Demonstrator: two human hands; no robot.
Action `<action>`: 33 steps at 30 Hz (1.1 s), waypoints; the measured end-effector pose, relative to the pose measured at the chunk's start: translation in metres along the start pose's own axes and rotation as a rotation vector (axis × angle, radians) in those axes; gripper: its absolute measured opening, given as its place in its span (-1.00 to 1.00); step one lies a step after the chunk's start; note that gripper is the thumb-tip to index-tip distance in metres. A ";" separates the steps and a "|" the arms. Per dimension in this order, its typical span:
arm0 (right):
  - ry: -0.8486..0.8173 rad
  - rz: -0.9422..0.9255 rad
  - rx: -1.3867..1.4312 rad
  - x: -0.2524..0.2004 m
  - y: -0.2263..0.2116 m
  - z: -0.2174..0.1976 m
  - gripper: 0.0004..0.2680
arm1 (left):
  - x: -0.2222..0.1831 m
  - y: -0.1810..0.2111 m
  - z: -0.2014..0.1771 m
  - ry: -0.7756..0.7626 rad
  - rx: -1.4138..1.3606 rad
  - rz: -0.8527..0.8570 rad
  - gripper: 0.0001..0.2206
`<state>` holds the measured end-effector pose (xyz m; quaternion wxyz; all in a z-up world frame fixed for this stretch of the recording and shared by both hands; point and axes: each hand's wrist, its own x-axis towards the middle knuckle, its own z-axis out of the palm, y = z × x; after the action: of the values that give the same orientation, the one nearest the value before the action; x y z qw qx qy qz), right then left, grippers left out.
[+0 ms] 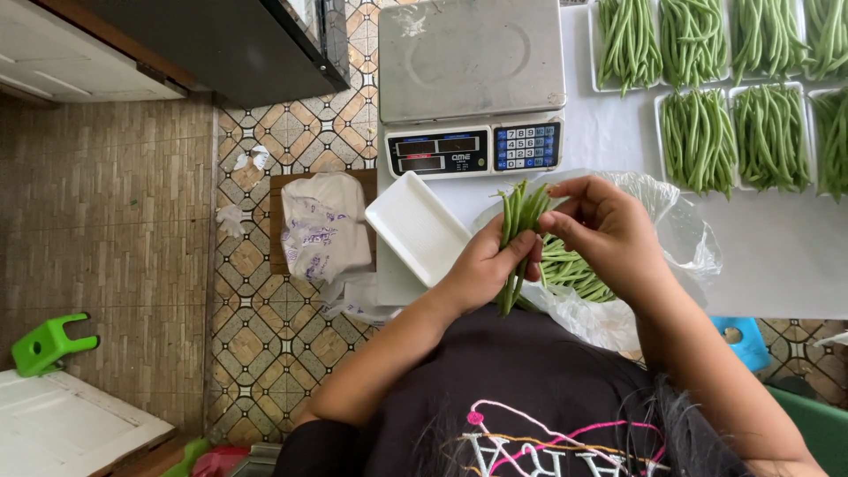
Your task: Sorting and weighing green beans into plastic trays for packaging.
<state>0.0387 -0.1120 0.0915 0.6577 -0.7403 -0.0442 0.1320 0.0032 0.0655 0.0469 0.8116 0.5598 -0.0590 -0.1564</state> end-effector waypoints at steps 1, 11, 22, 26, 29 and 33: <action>0.000 0.000 0.000 0.001 0.004 -0.001 -0.76 | 0.001 -0.003 0.000 0.000 0.000 0.000 -0.84; 0.096 -0.041 -0.052 -0.001 0.005 0.006 -0.91 | -0.002 -0.005 0.006 0.044 0.158 0.069 -0.87; 0.058 -0.072 -0.473 0.012 -0.014 0.009 -0.87 | 0.005 0.009 0.009 0.018 0.271 0.082 -0.74; -0.010 -0.163 -0.190 -0.004 -0.046 0.004 -0.75 | 0.008 0.003 0.003 0.130 0.244 0.092 -0.73; -0.179 -0.176 -0.303 -0.020 -0.026 -0.027 -0.77 | -0.003 0.020 -0.008 0.142 0.174 0.011 -0.82; -0.590 0.378 -0.785 -0.028 0.044 -0.041 -0.79 | -0.016 0.023 -0.043 0.128 0.096 0.011 -0.86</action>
<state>0.0176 -0.1641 0.0559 0.2553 -0.8573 -0.1394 0.4247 0.0044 0.1165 0.0538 0.7868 0.6065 -0.0173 -0.1127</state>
